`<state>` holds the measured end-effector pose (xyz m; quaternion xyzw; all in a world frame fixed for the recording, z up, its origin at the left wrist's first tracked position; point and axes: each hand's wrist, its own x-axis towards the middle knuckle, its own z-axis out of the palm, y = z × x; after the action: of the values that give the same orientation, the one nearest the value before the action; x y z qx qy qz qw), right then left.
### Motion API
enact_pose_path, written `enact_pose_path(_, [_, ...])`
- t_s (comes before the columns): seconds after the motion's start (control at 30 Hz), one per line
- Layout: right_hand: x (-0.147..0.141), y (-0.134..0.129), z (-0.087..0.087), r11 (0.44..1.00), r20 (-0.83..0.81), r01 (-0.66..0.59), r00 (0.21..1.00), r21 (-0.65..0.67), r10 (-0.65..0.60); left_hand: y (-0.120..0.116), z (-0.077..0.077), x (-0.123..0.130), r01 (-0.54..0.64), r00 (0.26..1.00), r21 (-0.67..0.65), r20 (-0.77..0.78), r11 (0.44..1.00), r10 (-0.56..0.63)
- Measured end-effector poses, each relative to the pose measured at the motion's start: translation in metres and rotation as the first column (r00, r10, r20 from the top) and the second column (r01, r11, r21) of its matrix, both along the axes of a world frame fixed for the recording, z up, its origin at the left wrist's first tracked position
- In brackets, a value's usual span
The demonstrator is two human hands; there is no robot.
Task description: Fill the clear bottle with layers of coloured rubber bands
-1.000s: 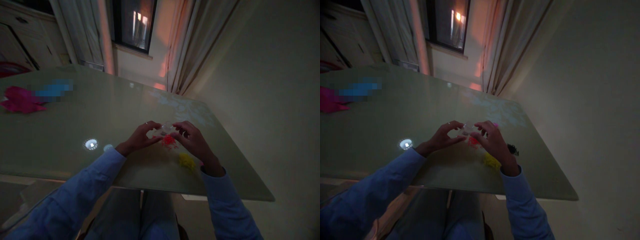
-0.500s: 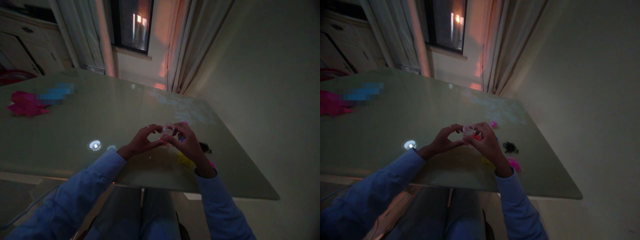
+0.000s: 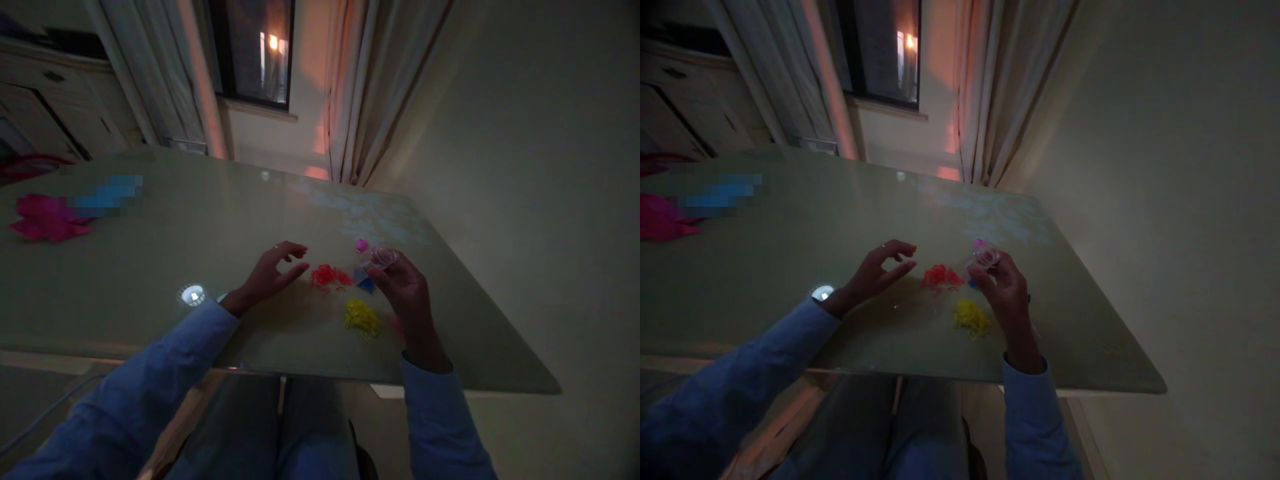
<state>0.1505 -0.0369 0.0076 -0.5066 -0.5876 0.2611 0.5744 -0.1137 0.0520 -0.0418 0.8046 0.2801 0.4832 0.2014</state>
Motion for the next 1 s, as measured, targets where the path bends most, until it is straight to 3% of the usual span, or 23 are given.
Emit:
enact_pose_path(0.13, [0.012, -0.003, -0.008, 0.995, -0.090, 0.093, 0.992, 0.020, -0.091, 0.009, -0.001, 0.014, -0.036, 0.993, -0.024, -0.111, 0.999, 0.033])
enact_pose_path(0.27, [0.015, 0.005, -0.014, 0.983, -0.108, 0.168, 0.981, 0.069, -0.160, 0.015, 0.001, 0.045, 0.057, 0.966, -0.001, -0.253, 0.998, -0.055])
enact_pose_path(0.37, [0.015, 0.012, -0.016, 0.975, -0.131, 0.202, 0.973, 0.095, -0.189, 0.019, 0.005, 0.070, 0.135, 0.903, -0.030, -0.409, 0.990, -0.135])
enact_pose_path(0.5, [0.018, 0.015, -0.020, 0.968, -0.159, 0.230, 0.964, 0.100, -0.213, 0.023, 0.007, 0.093, 0.159, 0.794, 0.005, -0.595, 0.987, -0.125])
enact_pose_path(0.77, [0.027, 0.013, -0.034, 0.953, -0.106, 0.277, 0.958, 0.119, -0.266, 0.022, -0.006, 0.107, 0.172, 0.786, 0.022, -0.606, 0.985, -0.123])
enact_pose_path(1.0, [0.029, 0.012, -0.038, 0.936, 0.012, 0.312, 0.948, 0.164, -0.318, 0.020, -0.004, 0.110, 0.106, 0.706, 0.032, -0.706, 0.994, -0.052])
